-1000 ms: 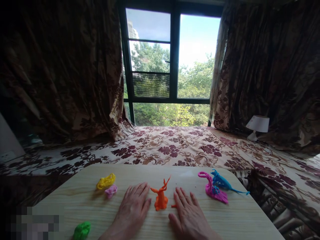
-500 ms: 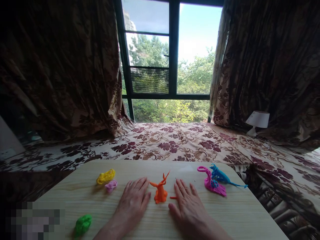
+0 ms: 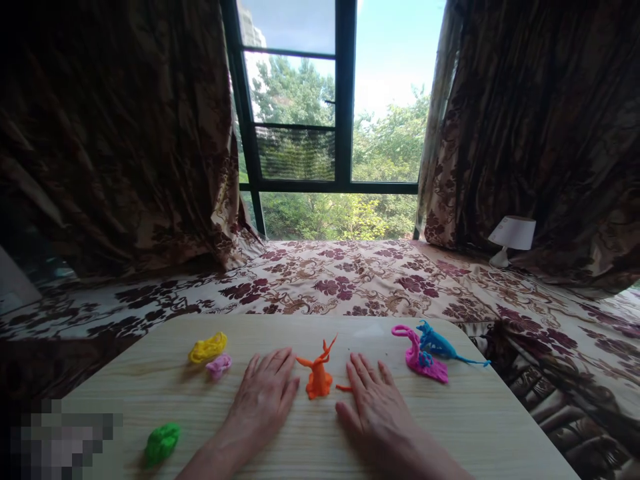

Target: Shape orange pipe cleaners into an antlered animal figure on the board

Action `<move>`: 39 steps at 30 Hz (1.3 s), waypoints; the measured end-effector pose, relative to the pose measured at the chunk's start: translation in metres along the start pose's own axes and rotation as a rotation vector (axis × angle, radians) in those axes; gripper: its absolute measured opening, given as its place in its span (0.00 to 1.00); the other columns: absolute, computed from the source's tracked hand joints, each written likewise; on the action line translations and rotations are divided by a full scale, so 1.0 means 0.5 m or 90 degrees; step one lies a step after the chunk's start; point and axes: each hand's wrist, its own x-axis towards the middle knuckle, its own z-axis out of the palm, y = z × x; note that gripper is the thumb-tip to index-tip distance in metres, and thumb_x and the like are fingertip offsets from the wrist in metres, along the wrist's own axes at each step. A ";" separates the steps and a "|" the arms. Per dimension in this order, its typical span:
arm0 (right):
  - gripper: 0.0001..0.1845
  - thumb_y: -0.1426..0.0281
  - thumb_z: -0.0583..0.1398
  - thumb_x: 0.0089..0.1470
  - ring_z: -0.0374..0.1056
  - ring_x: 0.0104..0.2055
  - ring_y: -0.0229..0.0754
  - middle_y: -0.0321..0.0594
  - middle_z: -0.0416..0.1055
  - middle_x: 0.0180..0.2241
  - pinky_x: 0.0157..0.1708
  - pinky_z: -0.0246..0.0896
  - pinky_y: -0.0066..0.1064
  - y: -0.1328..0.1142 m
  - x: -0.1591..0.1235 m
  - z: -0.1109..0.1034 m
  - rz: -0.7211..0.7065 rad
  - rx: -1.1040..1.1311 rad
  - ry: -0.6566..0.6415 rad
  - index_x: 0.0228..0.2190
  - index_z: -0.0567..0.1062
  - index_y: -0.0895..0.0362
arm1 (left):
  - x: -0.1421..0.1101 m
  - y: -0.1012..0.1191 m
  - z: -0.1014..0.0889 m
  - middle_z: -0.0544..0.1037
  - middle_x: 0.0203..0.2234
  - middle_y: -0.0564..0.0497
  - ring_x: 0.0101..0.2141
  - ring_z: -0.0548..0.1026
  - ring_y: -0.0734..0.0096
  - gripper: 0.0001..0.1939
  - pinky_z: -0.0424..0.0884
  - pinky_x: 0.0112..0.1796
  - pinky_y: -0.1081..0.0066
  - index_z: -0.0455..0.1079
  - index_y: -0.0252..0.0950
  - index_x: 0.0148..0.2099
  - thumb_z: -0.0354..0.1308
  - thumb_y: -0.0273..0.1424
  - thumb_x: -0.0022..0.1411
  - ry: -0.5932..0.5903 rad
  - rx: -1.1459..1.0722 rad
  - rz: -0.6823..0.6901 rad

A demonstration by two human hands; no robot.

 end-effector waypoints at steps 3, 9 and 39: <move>0.33 0.53 0.44 0.56 0.41 0.62 0.51 0.45 0.40 0.60 0.57 0.41 0.49 -0.002 -0.013 0.006 -0.033 0.009 -0.013 0.59 0.48 0.56 | 0.001 -0.001 -0.004 0.65 0.54 0.45 0.56 0.57 0.62 0.20 0.45 0.56 0.53 0.61 0.38 0.54 0.43 0.34 0.62 0.022 0.018 0.013; 0.31 0.65 0.50 0.55 0.51 0.59 0.45 0.41 0.50 0.59 0.55 0.50 0.38 0.011 -0.093 0.008 -0.128 0.028 -0.001 0.59 0.49 0.54 | 0.016 -0.009 -0.027 0.68 0.51 0.45 0.54 0.60 0.60 0.17 0.46 0.56 0.51 0.65 0.37 0.50 0.45 0.31 0.60 0.102 0.008 0.013; 0.09 0.64 0.60 0.49 0.64 0.27 0.33 0.35 0.71 0.26 0.26 0.59 0.24 -0.158 0.073 -0.179 0.052 0.890 0.265 0.29 0.74 0.58 | 0.044 0.098 -0.207 0.73 0.32 0.53 0.36 0.71 0.71 0.08 0.67 0.40 0.72 0.71 0.38 0.36 0.52 0.33 0.58 0.082 -0.692 -0.029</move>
